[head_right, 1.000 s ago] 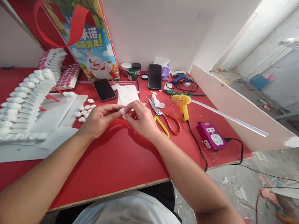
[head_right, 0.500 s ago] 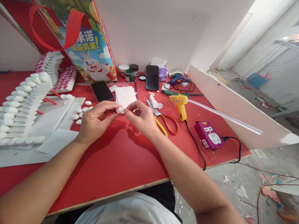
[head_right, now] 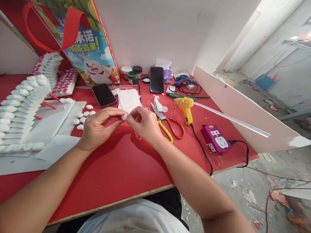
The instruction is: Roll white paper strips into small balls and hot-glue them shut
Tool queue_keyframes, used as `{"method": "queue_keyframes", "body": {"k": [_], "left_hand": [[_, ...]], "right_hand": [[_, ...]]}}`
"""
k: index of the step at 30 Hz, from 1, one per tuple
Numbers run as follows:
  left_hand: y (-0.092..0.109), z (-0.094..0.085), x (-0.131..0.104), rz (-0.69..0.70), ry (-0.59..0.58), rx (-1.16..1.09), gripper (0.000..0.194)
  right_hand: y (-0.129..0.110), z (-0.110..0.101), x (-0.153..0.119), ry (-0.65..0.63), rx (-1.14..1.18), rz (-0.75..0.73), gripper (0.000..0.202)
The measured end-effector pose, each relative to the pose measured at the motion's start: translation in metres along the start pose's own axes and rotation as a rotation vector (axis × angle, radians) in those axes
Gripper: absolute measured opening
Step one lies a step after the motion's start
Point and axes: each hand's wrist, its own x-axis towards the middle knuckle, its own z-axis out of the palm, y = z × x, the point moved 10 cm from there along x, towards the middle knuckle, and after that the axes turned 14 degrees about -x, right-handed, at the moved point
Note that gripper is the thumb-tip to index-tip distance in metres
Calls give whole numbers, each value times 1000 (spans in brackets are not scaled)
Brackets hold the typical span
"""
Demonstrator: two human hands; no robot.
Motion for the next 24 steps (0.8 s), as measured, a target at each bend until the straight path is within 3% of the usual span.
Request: {"method": "queue_keyframes", "body": {"k": [7, 11, 13, 16, 19, 21, 24], "left_hand": [[3, 4, 0, 24, -41, -22, 14], [1, 2, 1, -12, -19, -55, 13], [2, -1, 2, -6, 5, -64, 11], [5, -4, 3, 34, 35, -68, 9], [3, -5, 2, 43, 41, -93, 8], [0, -5, 2, 34, 44, -132, 9], [-4, -5, 2, 25, 60, -185, 10]], "right_hand": [[6, 2, 2, 4, 90, 64, 18], [1, -26, 5, 93, 31, 66, 9], [-9, -48, 2, 96, -138, 41, 9], [-15, -68, -11, -107, -602, 21, 33], [15, -106, -35, -196, -1003, 253, 47], [34, -133, -47, -134, -1159, 387, 43], [62, -156, -49, -16, -1183, 488, 38]]}}
